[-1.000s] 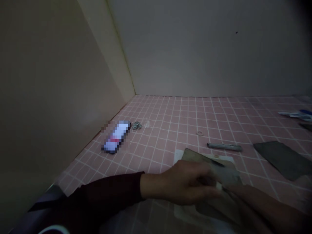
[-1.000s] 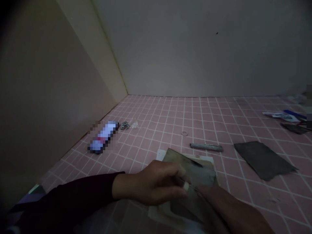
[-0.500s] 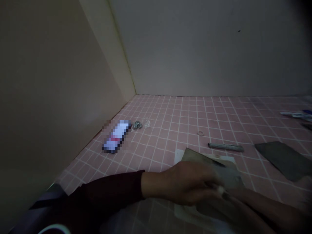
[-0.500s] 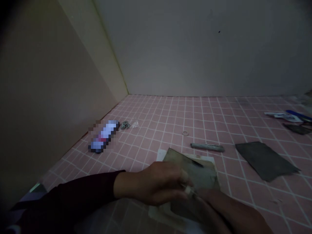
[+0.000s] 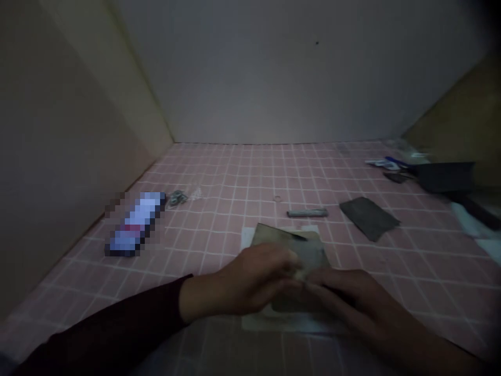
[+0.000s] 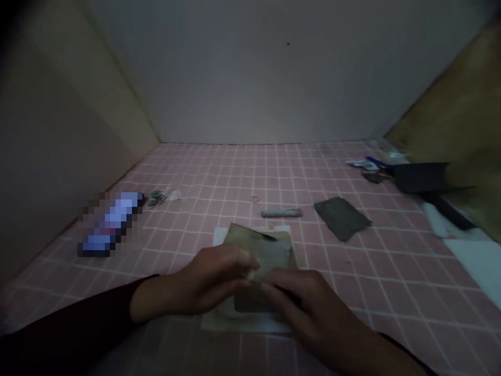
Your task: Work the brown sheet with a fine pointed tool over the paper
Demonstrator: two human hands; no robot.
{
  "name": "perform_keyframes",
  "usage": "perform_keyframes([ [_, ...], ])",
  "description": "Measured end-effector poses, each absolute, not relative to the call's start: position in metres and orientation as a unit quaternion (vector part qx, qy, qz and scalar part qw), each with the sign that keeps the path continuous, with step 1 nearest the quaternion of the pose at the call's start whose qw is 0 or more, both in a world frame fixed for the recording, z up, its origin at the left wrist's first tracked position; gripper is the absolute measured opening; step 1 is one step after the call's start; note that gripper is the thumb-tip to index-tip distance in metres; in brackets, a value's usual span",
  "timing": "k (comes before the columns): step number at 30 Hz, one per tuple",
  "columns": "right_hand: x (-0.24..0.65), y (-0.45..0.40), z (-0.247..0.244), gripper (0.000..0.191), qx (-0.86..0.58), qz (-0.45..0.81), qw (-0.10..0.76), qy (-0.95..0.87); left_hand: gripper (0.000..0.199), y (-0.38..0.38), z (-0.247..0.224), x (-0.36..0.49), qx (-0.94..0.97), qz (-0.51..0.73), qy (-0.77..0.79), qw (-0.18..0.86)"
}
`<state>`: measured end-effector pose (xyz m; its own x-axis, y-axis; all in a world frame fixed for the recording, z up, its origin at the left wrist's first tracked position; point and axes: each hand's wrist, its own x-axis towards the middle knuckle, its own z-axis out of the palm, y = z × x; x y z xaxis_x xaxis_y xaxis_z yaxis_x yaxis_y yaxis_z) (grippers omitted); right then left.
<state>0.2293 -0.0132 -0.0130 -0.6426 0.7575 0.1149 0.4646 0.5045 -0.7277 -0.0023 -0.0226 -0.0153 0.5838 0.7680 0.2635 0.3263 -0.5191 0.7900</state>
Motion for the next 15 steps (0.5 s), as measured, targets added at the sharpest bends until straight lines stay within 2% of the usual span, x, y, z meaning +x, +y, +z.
perform_keyframes([
  [3, 0.23, -0.014, -0.018, 0.028, -0.33, 0.261, 0.205, -0.884, 0.015, -0.021, -0.015, -0.003, 0.75, 0.299, 0.368, 0.462],
  [6, 0.232, -0.014, -0.025, 0.025, -0.323, 0.248, 0.182, -0.895, 0.013, -0.02, -0.018, -0.003, 0.75, 0.307, 0.38, 0.447],
  [9, 0.231, -0.01, -0.02, 0.026, -0.336, 0.342, 0.16, -0.863, 0.009, -0.021, -0.023, -0.004, 0.799, 0.304, 0.363, 0.37],
  [13, 0.229, -0.004, -0.009, 0.037, -0.317, 0.546, 0.108, -0.768, 0.009, -0.023, -0.025, -0.006, 0.854, 0.292, 0.322, 0.284],
  [15, 0.229, -0.004, -0.01, 0.037, -0.319, 0.537, 0.129, -0.77, 0.011, -0.023, -0.023, -0.006, 0.847, 0.299, 0.331, 0.288],
])
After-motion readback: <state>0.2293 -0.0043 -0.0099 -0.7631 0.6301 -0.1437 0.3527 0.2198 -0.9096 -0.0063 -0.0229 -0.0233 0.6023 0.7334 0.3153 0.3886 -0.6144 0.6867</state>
